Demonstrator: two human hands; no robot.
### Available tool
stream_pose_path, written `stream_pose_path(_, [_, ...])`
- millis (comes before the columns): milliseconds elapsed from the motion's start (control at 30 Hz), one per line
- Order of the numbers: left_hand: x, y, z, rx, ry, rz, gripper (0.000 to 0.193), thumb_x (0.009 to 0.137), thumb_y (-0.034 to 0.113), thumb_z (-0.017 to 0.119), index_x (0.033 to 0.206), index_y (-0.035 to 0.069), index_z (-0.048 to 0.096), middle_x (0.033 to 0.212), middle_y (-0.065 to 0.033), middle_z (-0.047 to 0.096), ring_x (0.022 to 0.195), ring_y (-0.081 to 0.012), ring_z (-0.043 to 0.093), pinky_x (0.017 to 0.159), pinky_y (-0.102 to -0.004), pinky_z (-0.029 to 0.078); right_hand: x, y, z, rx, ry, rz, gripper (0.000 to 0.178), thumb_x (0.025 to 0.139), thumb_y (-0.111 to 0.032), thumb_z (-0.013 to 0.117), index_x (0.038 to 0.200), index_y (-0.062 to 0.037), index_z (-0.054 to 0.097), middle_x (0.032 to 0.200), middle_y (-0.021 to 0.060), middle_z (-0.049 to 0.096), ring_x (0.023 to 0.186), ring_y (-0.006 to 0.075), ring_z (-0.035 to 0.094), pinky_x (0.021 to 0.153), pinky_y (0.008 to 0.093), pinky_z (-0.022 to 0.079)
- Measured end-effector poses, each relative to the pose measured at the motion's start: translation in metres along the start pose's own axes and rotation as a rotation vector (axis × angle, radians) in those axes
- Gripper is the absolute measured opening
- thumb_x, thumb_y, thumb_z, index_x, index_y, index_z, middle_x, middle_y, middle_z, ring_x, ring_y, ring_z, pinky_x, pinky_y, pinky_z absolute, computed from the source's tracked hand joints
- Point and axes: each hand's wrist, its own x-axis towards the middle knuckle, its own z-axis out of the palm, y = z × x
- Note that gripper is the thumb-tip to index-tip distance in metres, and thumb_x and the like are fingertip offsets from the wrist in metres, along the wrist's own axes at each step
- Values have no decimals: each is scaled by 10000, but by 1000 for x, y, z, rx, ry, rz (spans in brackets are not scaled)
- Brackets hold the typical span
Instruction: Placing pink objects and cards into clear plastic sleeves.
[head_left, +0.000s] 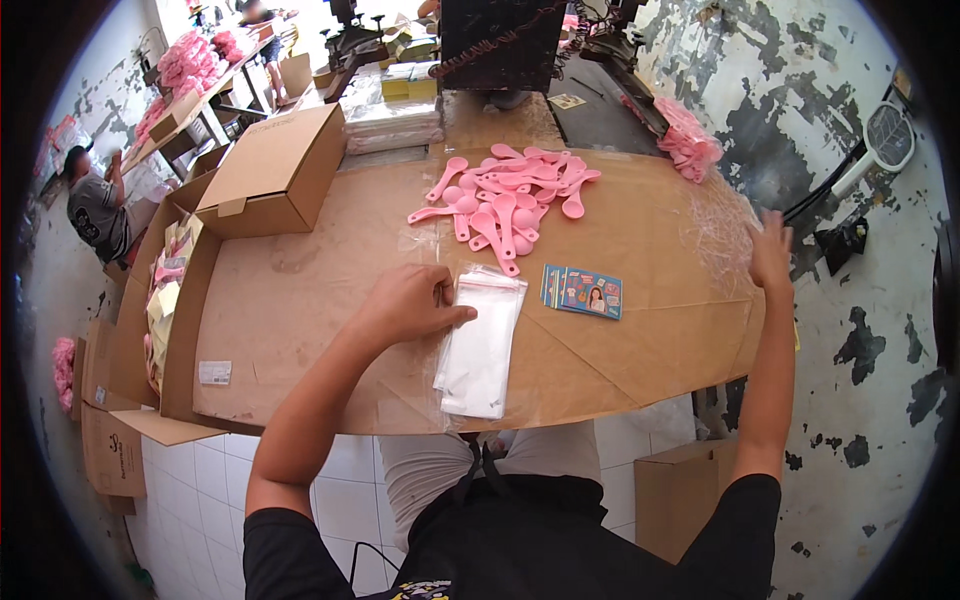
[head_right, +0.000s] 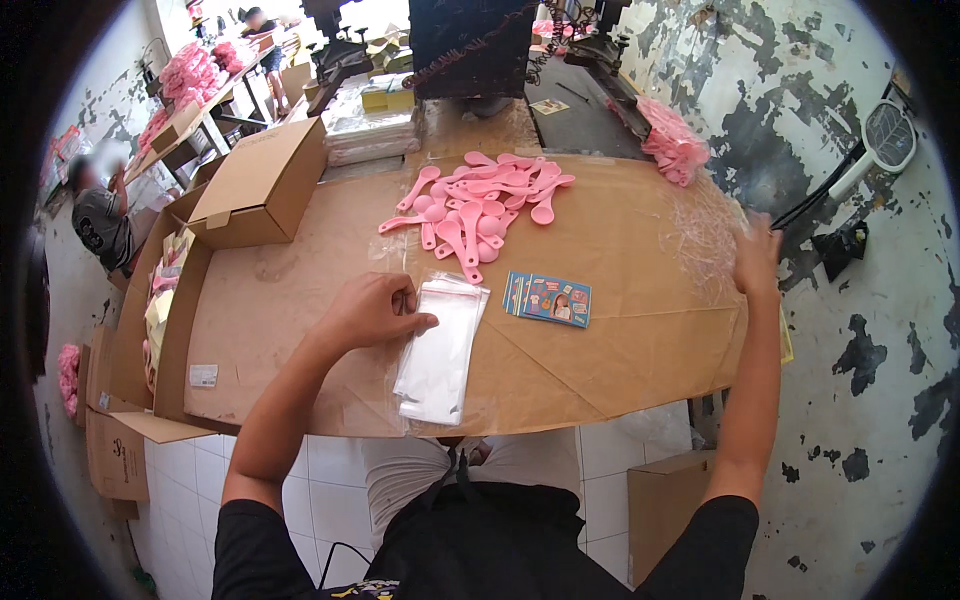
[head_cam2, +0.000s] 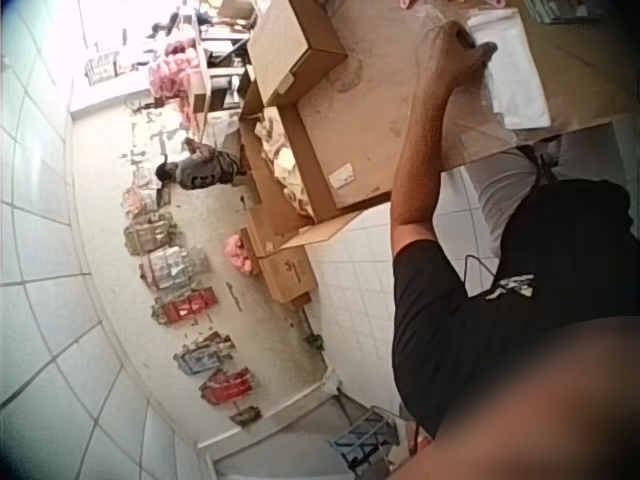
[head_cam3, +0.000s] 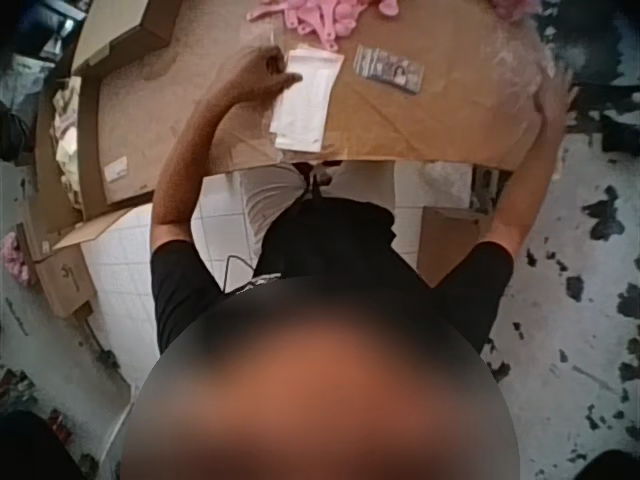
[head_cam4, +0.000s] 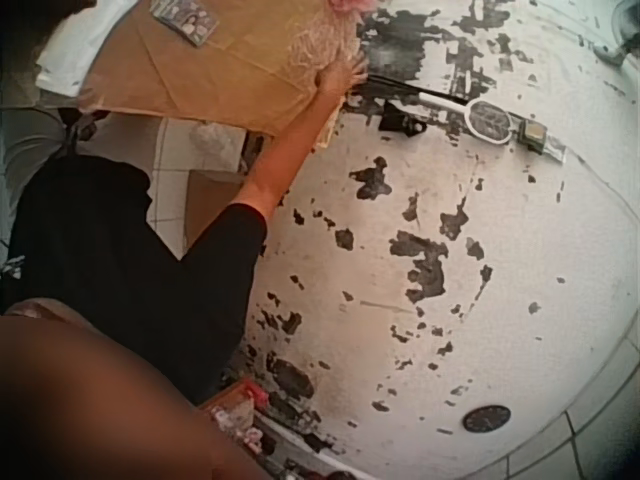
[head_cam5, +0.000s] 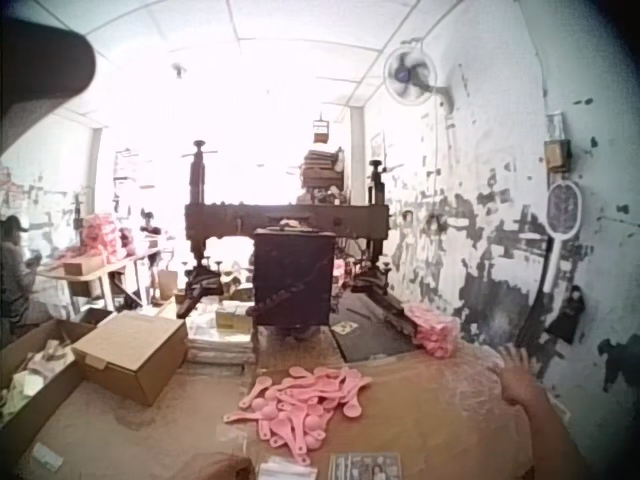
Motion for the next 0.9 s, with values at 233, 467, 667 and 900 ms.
stream_pose_path(233, [-10,-18,6,-196,32,3,308,792,337,829,811,67,682,686,-49,646,627,-170,600,601,-326,477,-8,-68,-15,368,-215,-82,229,854,-93,723,1078,-43,722,1318,151,623,1218,308,581,1030,387,443])
stream_pose_path(467, [-10,-4,3,-434,27,-139,212,863,229,795,889,33,719,711,-5,666,623,-86,572,591,-268,468,-42,-209,-24,646,-385,-192,219,939,-151,676,1111,-17,700,1122,125,686,1004,261,649,892,379,494])
stream_pose_path(667, [-11,-3,8,-539,66,-97,251,879,188,771,1026,-6,711,785,-71,716,675,-115,639,616,-297,515,-42,-233,-10,598,-59,-423,234,945,-191,681,1097,-12,686,1126,145,633,1057,318,604,938,389,477])
stream_pose_path(900, [-8,-5,13,-507,62,-60,214,869,158,761,988,2,673,831,-75,722,694,-136,658,630,-300,526,-19,-83,-48,2000,-319,-565,323,1015,-205,503,747,-55,601,671,74,580,674,117,544,639,261,405])
